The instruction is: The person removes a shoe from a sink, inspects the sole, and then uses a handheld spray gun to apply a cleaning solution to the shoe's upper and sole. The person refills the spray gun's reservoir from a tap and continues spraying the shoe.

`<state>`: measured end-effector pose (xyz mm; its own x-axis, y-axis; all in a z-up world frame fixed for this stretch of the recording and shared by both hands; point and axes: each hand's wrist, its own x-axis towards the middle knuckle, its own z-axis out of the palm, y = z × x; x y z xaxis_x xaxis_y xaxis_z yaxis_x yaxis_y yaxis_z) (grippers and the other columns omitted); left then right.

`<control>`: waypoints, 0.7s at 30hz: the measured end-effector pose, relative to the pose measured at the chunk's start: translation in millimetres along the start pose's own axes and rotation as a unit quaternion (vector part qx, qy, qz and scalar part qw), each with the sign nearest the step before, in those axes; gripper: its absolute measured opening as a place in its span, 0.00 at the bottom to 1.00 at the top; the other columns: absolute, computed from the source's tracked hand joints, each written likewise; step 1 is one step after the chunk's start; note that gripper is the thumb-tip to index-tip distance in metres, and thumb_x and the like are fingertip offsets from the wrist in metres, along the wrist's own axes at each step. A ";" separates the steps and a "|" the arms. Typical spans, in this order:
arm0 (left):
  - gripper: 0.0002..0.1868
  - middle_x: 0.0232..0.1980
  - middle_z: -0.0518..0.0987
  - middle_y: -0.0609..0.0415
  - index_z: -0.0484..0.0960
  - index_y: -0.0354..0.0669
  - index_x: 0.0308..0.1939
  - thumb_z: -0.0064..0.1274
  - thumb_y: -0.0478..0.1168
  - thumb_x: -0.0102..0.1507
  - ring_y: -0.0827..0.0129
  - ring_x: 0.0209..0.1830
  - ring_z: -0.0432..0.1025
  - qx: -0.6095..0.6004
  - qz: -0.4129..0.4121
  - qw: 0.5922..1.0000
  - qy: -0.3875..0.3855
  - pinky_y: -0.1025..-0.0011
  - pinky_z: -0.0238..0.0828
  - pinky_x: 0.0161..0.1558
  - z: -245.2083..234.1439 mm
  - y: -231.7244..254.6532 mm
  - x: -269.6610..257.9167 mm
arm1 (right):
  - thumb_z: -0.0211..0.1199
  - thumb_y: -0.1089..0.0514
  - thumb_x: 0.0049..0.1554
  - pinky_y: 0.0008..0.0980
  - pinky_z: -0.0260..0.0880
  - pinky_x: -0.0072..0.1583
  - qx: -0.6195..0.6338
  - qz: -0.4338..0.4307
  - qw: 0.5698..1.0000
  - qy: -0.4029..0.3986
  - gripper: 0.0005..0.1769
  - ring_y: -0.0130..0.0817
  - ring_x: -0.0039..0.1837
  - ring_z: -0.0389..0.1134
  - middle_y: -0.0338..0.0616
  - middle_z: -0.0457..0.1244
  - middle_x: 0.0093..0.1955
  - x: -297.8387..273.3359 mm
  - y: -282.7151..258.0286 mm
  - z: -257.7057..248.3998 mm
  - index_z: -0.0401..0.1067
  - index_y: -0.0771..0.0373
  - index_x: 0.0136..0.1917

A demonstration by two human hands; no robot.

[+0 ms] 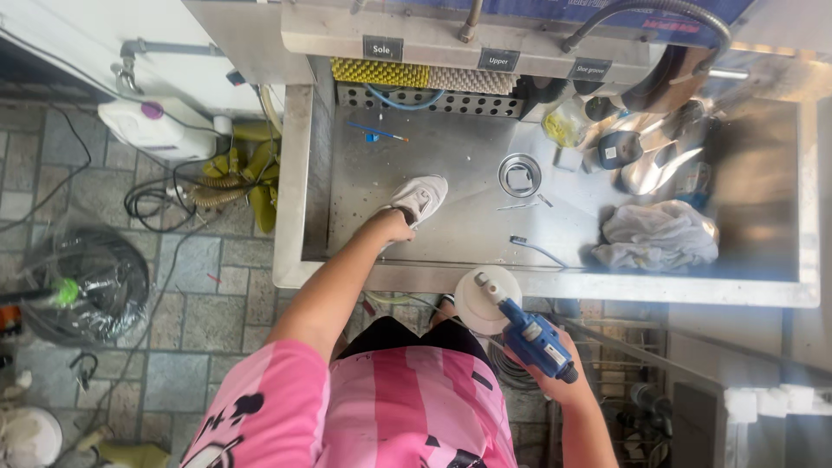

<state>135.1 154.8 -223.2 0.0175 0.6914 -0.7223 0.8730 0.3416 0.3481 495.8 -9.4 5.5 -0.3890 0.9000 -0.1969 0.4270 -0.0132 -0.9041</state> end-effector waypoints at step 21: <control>0.11 0.43 0.82 0.42 0.84 0.44 0.50 0.54 0.40 0.66 0.49 0.39 0.77 -0.112 0.095 0.882 0.449 0.55 0.72 0.42 -144.7 -25.1 -308.5 | 0.70 0.64 0.54 0.29 0.71 0.44 0.140 0.002 0.990 -0.007 0.07 0.29 0.40 0.72 0.42 0.70 0.37 61.8 15.5 9.6 0.75 0.67 0.45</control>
<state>37.3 25.0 77.4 -0.3272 0.9406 0.0902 0.7758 0.2129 0.5939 470.6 41.8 -24.4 -0.3994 0.8939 -0.2038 0.1859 -0.1388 -0.9727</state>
